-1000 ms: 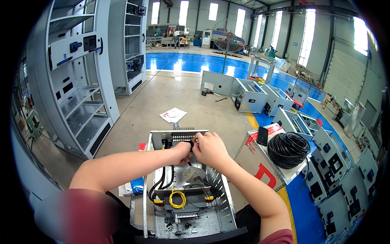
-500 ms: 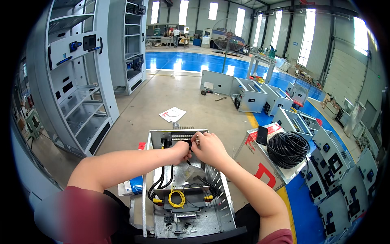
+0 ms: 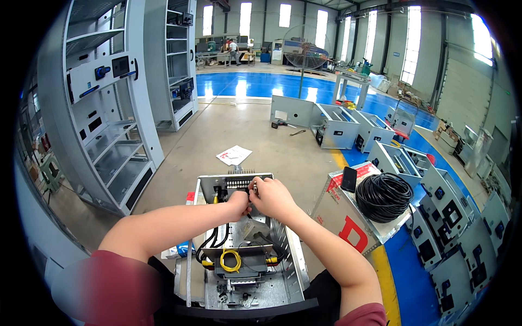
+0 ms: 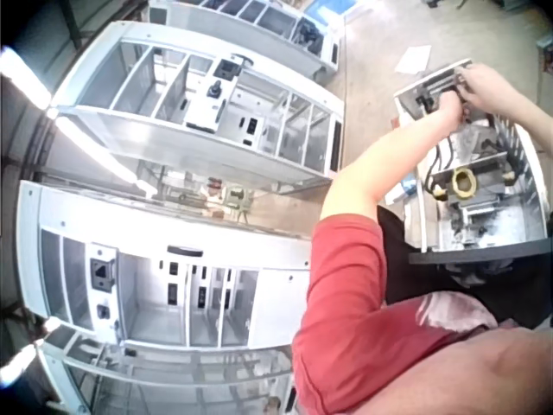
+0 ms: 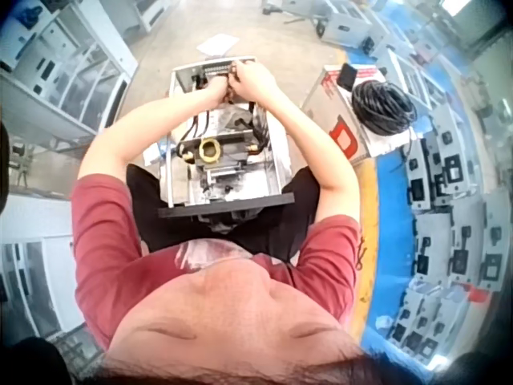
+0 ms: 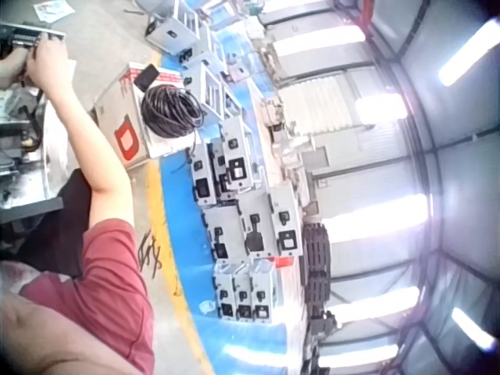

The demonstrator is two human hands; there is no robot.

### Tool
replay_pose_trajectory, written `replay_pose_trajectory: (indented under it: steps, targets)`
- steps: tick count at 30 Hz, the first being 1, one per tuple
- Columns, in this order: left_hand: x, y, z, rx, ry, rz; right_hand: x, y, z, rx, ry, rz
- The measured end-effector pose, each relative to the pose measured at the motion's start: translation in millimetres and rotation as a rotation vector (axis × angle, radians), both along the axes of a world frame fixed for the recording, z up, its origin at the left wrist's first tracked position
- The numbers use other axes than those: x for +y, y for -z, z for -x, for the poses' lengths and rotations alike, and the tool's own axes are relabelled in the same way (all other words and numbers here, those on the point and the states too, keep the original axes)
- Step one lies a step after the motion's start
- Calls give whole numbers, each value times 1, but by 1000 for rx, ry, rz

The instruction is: The person sits on the floor and works on an open electrical cabinet, connecting yellow and black cables to a terminal block and tightening screws with a wrench. The person also handles a small white box and a blue box during the process.

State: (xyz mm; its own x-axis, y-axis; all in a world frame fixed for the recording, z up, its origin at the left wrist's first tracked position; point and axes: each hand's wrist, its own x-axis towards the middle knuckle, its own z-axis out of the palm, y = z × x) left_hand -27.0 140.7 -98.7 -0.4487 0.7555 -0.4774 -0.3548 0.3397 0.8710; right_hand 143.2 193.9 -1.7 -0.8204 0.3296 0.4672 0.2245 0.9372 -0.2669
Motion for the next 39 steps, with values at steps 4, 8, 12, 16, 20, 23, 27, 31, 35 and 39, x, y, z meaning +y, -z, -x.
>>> replay_pose_trajectory:
  steps: [4,8,12,16,20,23,27,31,35,39]
  targets:
    - [10,0,-9,7,-54,23,6,4,-2,-10,8,5]
    - [14,-8,-21,-36,-249,-38,7,8,-2,65,-5,-9]
    - [19,-6,-32,-103,-439,-175,17,13,3,70,3,57]
    - [13,-10,-19,-207,-516,-223,13,10,1,72,51,145]
    - [12,-11,-19,-221,-492,-195,15,6,-4,38,68,317]
    - [10,-17,-23,-274,-506,-214,15,5,-6,33,76,326]
    - [8,-34,-31,-281,-528,-172,14,3,-13,63,75,275]
    - [9,-22,-26,-207,-538,-182,12,2,-10,74,51,224]
    - [7,-22,-28,-270,-544,-238,14,7,-10,70,41,214]
    - [6,-26,-23,-165,-542,-160,11,2,-11,37,48,251]
